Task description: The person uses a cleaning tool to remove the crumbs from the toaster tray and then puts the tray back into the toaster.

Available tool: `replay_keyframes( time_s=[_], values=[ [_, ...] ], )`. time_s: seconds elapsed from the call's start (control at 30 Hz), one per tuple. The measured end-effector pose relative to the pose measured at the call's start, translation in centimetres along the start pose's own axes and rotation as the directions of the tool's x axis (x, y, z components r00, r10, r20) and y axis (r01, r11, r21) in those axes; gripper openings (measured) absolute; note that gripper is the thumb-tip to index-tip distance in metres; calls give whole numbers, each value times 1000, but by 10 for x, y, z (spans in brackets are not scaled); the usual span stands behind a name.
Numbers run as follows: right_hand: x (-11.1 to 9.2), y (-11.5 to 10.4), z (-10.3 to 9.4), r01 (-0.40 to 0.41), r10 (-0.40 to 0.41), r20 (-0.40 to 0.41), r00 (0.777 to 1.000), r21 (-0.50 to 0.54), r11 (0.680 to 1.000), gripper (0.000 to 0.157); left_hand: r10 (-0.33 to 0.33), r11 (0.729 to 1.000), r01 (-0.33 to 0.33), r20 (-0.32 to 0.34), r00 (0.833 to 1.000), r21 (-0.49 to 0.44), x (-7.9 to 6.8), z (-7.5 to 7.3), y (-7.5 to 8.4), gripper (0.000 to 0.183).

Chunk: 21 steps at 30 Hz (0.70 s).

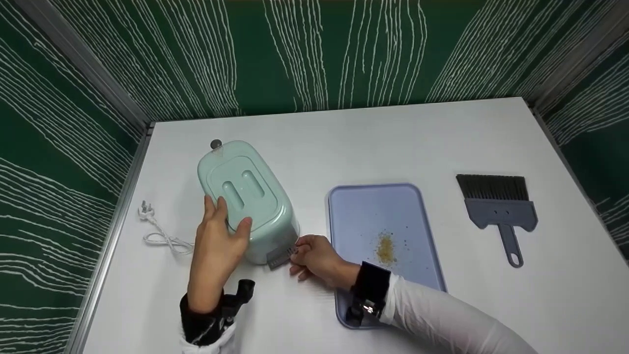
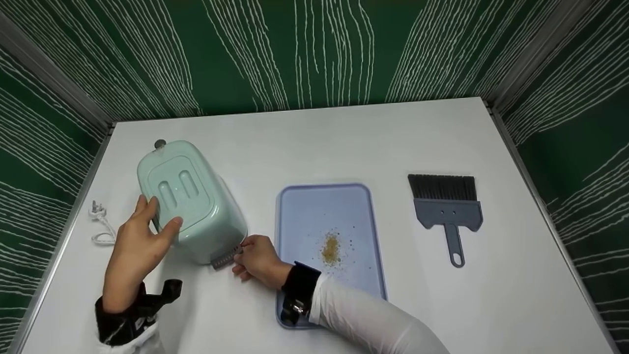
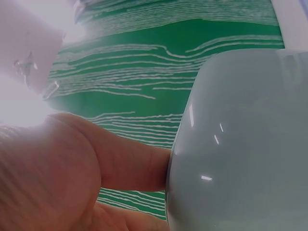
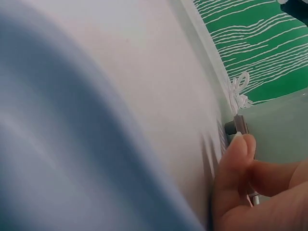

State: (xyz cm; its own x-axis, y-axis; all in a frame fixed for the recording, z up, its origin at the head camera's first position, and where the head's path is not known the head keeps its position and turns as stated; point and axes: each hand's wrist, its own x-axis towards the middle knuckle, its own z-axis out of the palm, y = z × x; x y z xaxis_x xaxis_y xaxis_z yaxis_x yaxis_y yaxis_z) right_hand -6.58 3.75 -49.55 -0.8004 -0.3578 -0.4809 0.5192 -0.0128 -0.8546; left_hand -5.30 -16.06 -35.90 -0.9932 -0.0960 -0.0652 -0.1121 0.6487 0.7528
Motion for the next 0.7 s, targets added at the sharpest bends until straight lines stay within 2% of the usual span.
replay_keyframes(
  time_s=[0.3,0.7],
  values=[
    [4,4,1,-2,2,-24,1000,18,1000,22,-12,1000,12,13,1000,15,-1,0,0,74],
    [2,9,4,16,-14,-38,999,47,999,9,-21,999,20,21,1000,30,0,2,-1,74]
  ],
)
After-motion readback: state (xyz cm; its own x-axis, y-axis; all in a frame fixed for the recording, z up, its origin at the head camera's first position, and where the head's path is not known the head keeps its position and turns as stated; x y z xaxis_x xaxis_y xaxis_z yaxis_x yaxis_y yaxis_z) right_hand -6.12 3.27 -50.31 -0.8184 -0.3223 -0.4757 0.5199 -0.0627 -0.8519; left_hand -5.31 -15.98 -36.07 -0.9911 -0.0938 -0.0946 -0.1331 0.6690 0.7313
